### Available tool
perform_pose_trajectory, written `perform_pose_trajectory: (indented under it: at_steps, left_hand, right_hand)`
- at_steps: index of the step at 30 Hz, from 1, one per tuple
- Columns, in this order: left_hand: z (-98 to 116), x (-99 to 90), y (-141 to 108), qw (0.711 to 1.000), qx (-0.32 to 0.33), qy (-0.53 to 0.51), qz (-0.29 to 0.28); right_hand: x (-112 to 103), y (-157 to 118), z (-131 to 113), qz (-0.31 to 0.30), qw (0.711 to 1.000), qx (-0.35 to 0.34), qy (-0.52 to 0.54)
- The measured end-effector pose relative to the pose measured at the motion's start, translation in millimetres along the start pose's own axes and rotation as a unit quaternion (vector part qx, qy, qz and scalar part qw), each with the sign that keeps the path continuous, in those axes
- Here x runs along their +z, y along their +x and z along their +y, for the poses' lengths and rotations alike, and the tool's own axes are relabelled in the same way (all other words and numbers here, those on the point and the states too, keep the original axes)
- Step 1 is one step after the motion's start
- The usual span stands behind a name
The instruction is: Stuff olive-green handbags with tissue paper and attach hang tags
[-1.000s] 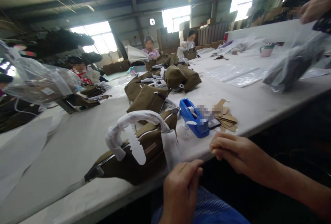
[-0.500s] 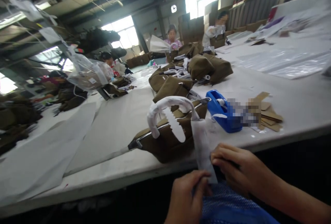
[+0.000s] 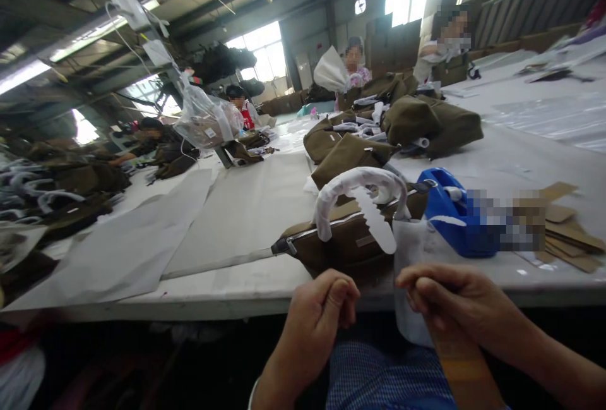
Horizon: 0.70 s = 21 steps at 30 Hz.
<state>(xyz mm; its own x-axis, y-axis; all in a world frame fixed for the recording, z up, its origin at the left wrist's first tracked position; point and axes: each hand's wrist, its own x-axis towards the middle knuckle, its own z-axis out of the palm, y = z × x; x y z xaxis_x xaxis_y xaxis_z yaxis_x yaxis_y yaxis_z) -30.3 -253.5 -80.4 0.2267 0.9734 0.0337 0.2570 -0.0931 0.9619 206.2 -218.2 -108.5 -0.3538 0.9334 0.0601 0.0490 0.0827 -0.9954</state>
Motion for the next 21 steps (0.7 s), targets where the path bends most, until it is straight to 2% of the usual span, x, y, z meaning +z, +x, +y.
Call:
perform_pose_trajectory:
  at_steps: [2, 4, 6, 7, 10, 12, 13, 17, 21]
  left_hand:
    - [-0.6, -11.5, 9.5, 0.996, 0.048, 0.016, 0.071]
    - [-1.2, -21.3, 19.8, 0.980, 0.090, 0.050, 0.168]
    - [-1.9, -28.8, 30.2, 0.960, 0.108, 0.067, 0.250]
    - [-2.4, -31.5, 35.3, 0.956, 0.108, 0.066, 0.264]
    - [-4.6, -36.5, 49.4, 0.970, 0.100, 0.029, 0.219]
    - [-5.7, -38.2, 57.6, 0.979, 0.095, 0.008, 0.178]
    - [-5.7, -38.9, 61.1, 0.982, 0.095, 0.008, 0.165]
    - [0.0, -42.9, 71.3, 0.986, 0.103, 0.057, 0.121]
    - [10.2, -49.2, 76.8, 0.992, 0.095, 0.072, 0.049]
  right_hand:
    - [-4.2, 9.2, -7.0, 0.048, 0.998, -0.020, -0.040]
    - [-9.8, 17.1, -13.9, 0.099, 0.984, -0.072, -0.131]
    - [-16.3, 23.3, -19.4, 0.161, 0.949, -0.136, -0.235]
    - [-19.5, 26.0, -21.5, 0.194, 0.925, -0.168, -0.281]
    - [-25.1, 34.7, -24.4, 0.267, 0.855, -0.241, -0.373]
    - [-23.0, 42.7, -24.2, 0.266, 0.830, -0.277, -0.404]
    - [-20.1, 47.4, -23.7, 0.254, 0.828, -0.286, -0.410]
    - [0.4, 68.6, -23.9, 0.161, 0.861, -0.281, -0.392]
    - [22.5, 85.1, -33.5, 0.077, 0.907, -0.282, -0.304]
